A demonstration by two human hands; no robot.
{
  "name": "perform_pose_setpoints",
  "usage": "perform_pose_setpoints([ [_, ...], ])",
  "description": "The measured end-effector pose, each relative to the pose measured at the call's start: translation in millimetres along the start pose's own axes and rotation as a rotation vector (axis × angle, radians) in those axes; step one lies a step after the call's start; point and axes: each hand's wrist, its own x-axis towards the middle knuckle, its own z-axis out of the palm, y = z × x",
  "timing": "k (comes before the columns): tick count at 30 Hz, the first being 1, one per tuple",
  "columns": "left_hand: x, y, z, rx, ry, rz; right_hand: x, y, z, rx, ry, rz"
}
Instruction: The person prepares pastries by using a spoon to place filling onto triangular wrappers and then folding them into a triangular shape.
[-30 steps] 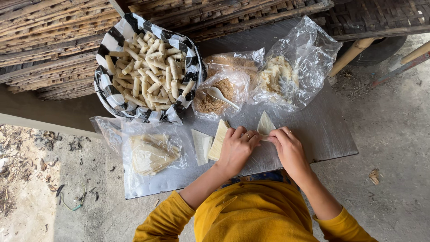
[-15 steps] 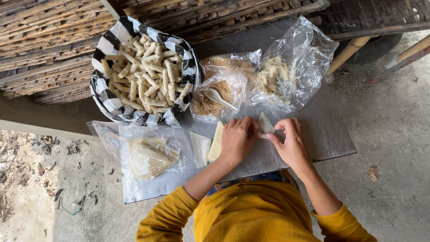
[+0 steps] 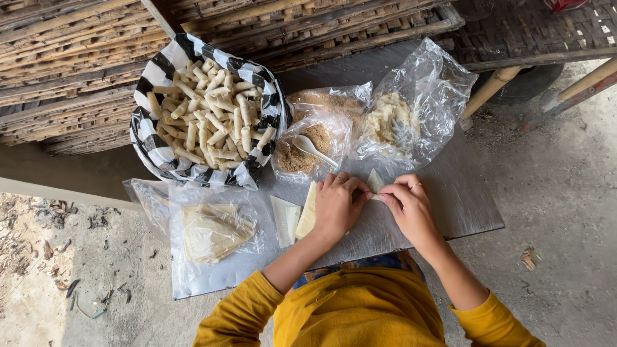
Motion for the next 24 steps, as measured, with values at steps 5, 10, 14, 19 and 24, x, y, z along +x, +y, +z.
perform_pose_setpoints([
  [5, -16.7, -2.0, 6.8, 0.347, -0.011, 0.259, -11.9, 1.0, -9.5, -0.099, -0.135, -0.187],
  [10, -30.4, 2.9, 17.1, 0.561, 0.058, 0.371, -12.3, -20.7, -19.1, -0.502, -0.264, -0.212],
  [14, -6.4, 3.1, 21.0, 0.599, -0.019, 0.350, 10.3, -13.5, -16.2, -0.535, -0.299, -0.161],
  [19, -12.2, 8.8, -17.2, 0.460, 0.058, 0.263, 5.0, -16.7, -18.6, -0.463, -0.262, -0.172],
  [24, -35.8, 12.0, -56.5, 0.217, 0.127, 0.104, 25.3, -8.0, -11.2, -0.485, -0.273, -0.141],
])
